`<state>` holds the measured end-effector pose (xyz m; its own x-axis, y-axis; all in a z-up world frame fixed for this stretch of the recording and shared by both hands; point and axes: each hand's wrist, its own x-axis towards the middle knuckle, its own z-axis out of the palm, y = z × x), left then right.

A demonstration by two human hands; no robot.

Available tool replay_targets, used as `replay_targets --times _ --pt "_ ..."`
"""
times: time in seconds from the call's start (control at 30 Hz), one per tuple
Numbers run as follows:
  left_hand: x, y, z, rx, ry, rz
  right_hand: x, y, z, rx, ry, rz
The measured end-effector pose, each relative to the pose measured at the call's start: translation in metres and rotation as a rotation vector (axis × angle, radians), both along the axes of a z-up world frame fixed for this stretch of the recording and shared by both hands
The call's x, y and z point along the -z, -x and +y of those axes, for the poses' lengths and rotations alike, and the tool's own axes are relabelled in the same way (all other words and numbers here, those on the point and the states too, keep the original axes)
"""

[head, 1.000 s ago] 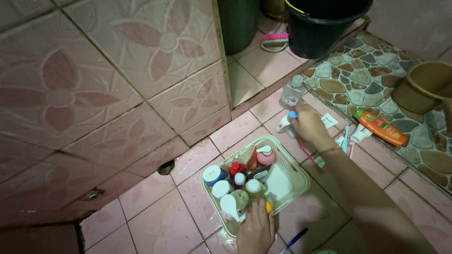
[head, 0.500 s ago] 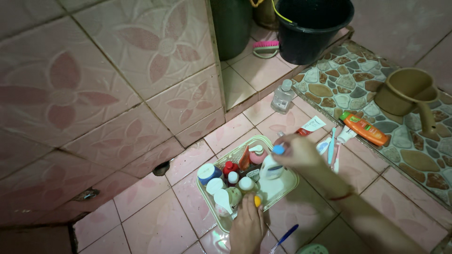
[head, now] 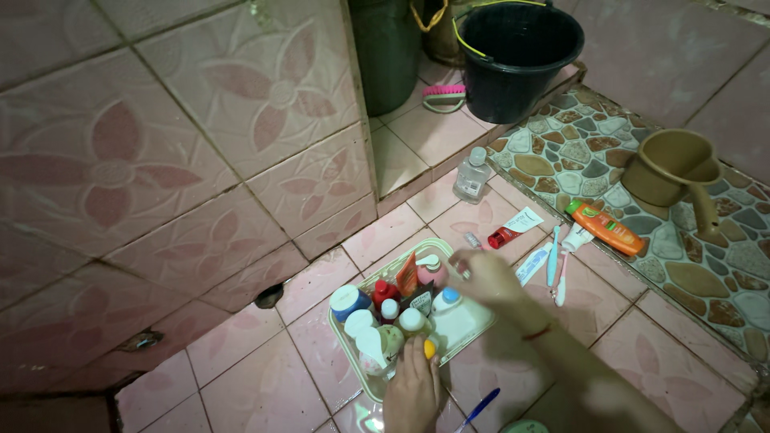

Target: The person cleans a white plastic basket with a brush and water, then places various toiletries including bottles, tubes, and toothbrushes into the basket. The person rinses the toothbrushes under running water and places them in a wall-mounted holder.

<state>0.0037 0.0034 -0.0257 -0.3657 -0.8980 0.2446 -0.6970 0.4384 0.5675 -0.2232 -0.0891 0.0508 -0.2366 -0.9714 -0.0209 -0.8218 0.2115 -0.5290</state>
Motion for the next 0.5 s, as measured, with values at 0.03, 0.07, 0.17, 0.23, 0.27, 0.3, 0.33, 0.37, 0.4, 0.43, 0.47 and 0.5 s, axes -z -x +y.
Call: replay_targets --times 0.03,0.07,0.17,0.23,0.27,0.3,0.33,0.37,0.4,0.43,0.47,0.5 --pt "0.001 0.001 0.0 -0.004 -0.003 -0.003 0.001 0.014 -0.003 0.08 0.031 -0.025" --pt "0.003 0.0 0.0 -0.008 -0.009 -0.008 0.005 0.033 -0.006 0.161 0.122 -0.116" --pt "0.012 -0.002 0.0 -0.004 0.029 0.013 0.029 0.116 -0.012 0.38 0.196 0.001" --pt "0.022 -0.003 -0.001 0.005 0.059 0.005 0.059 0.18 -0.005 0.391 0.204 0.301" --pt "0.027 -0.003 -0.001 0.01 0.075 0.001 0.075 0.212 0.003 0.412 0.112 0.386" --pt "0.033 -0.001 -0.001 -0.004 0.082 -0.018 0.091 0.241 0.013 0.433 0.02 0.47" --pt "0.038 0.0 -0.001 -0.02 0.087 -0.037 0.107 0.267 0.025 0.481 -0.005 0.469" --pt "0.044 0.001 -0.001 -0.035 0.093 -0.057 0.121 0.29 0.036 0.529 -0.029 0.468" --pt "0.048 0.001 -0.002 -0.043 0.125 -0.057 0.131 0.309 0.043 0.493 -0.039 0.436" --pt "0.052 0.001 -0.002 -0.05 0.157 -0.057 0.14 0.323 0.047 0.458 -0.05 0.405" --pt "0.056 0.001 -0.002 -0.061 0.186 -0.057 0.146 0.333 0.05 0.419 -0.064 0.374" --pt "0.059 0.002 -0.002 -0.063 0.18 -0.059 0.149 0.338 0.052 0.438 -0.077 0.382"
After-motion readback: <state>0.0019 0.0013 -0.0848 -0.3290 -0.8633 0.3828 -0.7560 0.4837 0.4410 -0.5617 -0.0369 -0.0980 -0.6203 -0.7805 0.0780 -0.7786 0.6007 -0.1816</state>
